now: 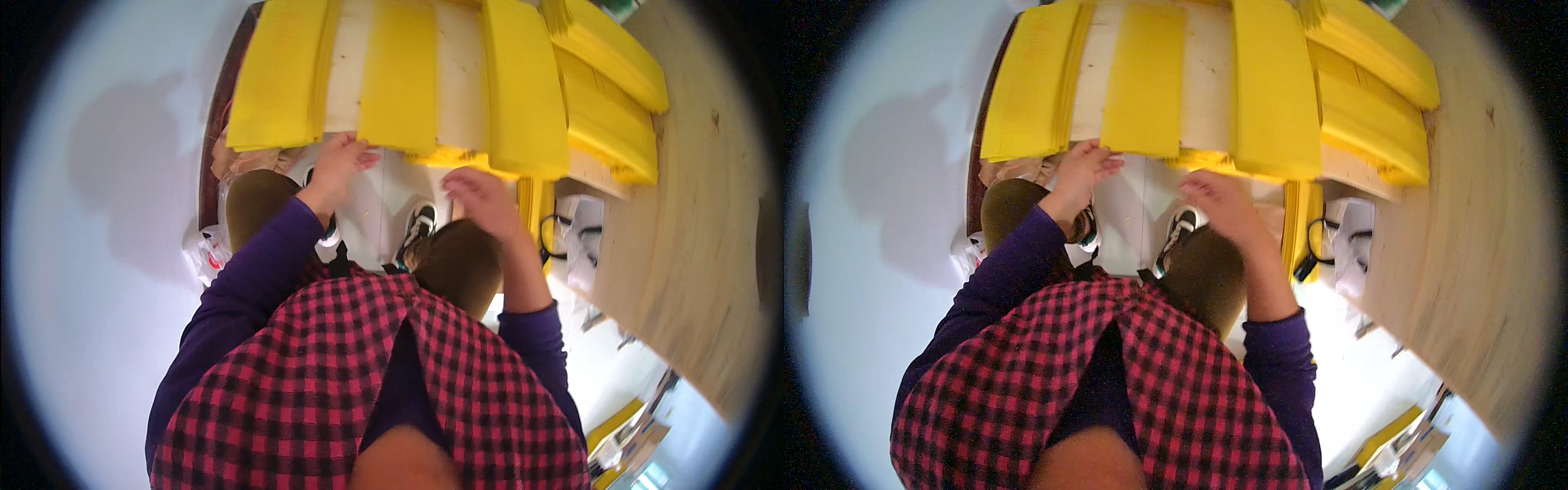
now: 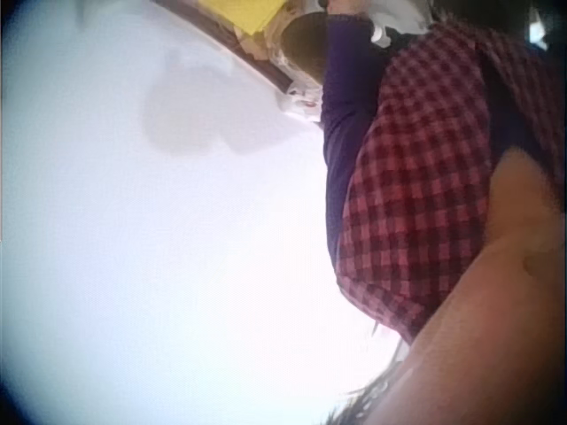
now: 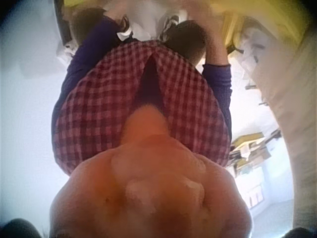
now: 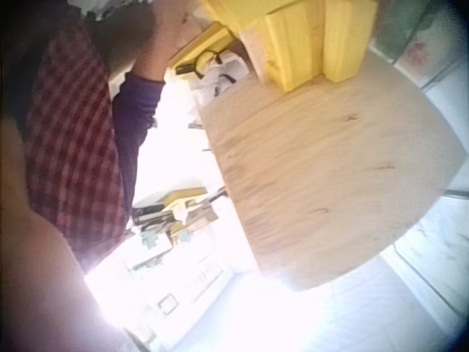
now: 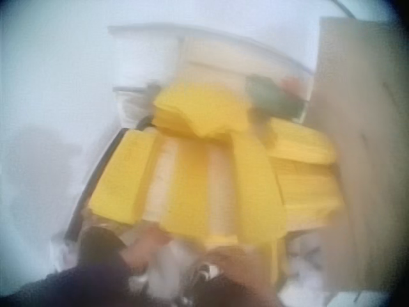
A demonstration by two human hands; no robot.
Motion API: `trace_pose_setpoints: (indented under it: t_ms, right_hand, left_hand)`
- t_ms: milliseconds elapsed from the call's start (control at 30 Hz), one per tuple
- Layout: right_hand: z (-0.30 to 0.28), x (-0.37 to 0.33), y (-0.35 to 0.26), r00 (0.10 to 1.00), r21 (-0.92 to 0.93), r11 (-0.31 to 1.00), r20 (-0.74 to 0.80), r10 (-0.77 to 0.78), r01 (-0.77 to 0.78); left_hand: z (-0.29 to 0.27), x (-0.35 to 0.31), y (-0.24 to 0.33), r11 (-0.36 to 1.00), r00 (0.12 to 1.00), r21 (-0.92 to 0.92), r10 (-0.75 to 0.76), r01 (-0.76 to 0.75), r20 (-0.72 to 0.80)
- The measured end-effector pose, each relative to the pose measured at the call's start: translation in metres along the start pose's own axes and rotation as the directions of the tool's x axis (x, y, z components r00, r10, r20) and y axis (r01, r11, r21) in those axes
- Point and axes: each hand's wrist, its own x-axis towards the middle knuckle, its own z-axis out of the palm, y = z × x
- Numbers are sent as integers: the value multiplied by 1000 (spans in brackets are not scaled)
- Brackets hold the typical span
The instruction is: The person repeatedly smooths yellow plastic sheets on a wooden workbench using a dark rectangular tool. They pick up individual sheets, place them on the bench, and run the tool across the surface before stacking the finished sheets.
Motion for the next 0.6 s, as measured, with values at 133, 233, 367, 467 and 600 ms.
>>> trace_pose_setpoints:
  t_ms: [133,233,367,467,600]
  right_hand:
    - [-62,-60,41,877,130,989,-481,2,69]
    - [-86,-97,108,763,167,980,-618,191,-109]
    - [-82,-132,220,680,139,878,-581,447,-458]
    - [-59,-132,294,569,-86,663,-601,560,-744]
    - [-39,-120,341,517,-252,463,-569,640,-850]
  left_hand:
    - [-5,0,-8,1000,1000,4,9,-9,-30]
    - [-6,2,-9,1000,1000,14,-2,2,-17]
    - [-13,-4,-11,1000,1000,22,5,-5,10]
    - [-21,-15,-12,989,998,132,68,-69,11]
    - [-31,-37,2,897,984,419,174,-140,-44]
